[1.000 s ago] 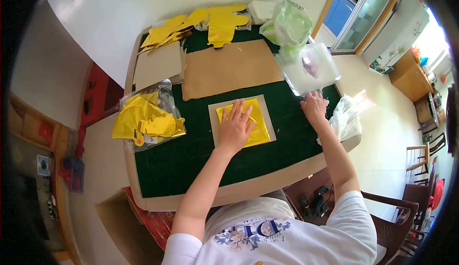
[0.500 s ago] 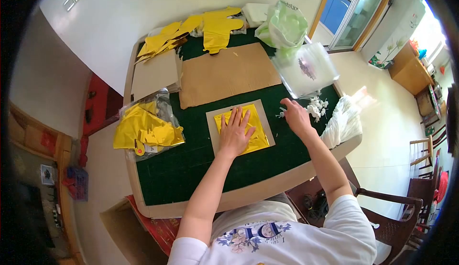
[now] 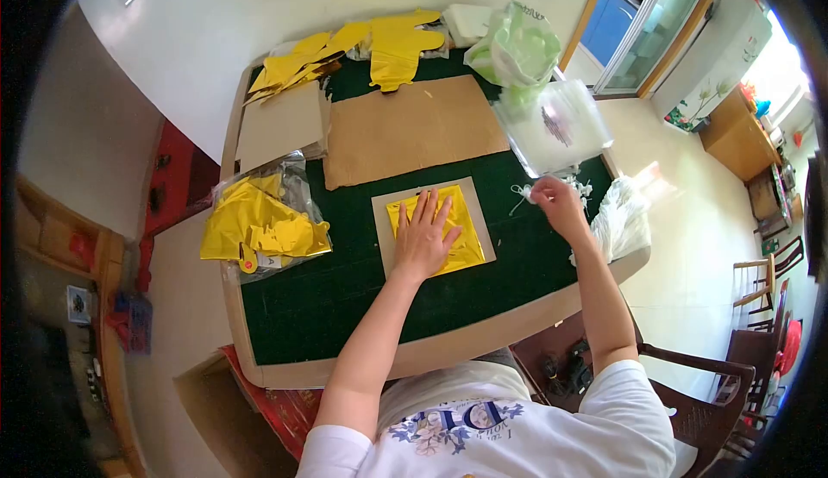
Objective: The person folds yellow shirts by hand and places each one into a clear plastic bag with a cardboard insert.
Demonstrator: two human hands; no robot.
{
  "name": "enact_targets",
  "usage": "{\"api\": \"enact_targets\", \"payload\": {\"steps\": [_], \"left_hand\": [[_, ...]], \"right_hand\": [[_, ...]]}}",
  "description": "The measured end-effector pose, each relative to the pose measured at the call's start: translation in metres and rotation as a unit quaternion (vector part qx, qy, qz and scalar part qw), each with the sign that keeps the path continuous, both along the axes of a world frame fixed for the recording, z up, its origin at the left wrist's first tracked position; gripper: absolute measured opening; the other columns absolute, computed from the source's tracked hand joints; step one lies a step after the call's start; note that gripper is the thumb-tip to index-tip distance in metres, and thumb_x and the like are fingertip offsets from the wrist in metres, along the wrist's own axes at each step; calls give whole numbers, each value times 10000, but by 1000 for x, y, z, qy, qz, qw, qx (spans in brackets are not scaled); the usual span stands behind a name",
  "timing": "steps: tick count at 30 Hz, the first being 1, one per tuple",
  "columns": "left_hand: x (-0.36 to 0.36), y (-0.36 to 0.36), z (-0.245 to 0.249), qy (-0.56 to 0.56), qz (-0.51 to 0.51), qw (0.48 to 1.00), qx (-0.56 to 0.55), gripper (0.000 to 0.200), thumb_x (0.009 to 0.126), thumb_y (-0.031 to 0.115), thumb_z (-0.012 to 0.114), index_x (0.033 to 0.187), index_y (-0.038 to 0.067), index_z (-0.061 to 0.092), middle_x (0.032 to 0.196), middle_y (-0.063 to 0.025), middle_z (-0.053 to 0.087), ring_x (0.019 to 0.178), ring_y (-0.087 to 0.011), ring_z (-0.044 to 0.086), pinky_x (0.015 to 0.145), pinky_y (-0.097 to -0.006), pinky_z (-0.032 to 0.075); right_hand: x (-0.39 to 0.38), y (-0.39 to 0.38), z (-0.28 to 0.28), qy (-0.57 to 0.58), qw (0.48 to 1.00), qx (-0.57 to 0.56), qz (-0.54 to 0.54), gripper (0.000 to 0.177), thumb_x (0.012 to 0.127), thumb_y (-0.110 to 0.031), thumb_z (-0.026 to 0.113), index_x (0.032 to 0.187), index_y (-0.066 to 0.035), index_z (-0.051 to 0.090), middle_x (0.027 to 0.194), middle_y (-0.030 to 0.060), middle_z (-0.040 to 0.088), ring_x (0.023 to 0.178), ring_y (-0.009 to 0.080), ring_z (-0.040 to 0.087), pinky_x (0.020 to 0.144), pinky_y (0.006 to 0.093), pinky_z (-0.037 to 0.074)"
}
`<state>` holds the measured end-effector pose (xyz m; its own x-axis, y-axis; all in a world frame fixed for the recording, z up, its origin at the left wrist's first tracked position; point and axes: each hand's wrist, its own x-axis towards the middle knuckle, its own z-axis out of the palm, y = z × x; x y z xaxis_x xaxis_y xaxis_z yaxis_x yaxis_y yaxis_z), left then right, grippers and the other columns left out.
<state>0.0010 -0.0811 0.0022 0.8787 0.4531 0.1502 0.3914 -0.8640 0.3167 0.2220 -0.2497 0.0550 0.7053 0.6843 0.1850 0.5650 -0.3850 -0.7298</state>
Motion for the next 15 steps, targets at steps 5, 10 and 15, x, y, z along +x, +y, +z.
{"api": "enact_targets", "payload": {"steps": [5, 10, 15], "left_hand": [[2, 1, 3, 21, 4, 1000, -10, 595, 971, 507, 367, 1463, 176, 330, 1544, -94, 252, 1443, -243, 188, 1155, -537, 106], [0, 0, 0, -7, 0, 1000, -5, 587, 968, 481, 398, 1447, 143, 356, 1524, -112, 293, 1430, -253, 222, 1147, -541, 130], [2, 0, 0, 8, 3, 1000, -7, 600, 966, 499, 389, 1458, 160, 335, 1534, -107, 273, 1435, -251, 209, 1152, -537, 115]], "right_hand": [[17, 3, 12, 39, 998, -6, -55, 67, 783, -30, 646, 847, -18, 628, 726, 119, 655, 687, 216, 648, 640, 327, 492], [24, 1, 12, -143, 988, 19, -54, 83, 791, -48, 682, 850, -4, 643, 724, 87, 658, 667, 164, 622, 626, 308, 495], [-14, 22, -17, 168, 983, 19, 76, 160, 778, -73, 714, 910, 9, 674, 757, 93, 682, 686, 132, 623, 639, 295, 504]]}}
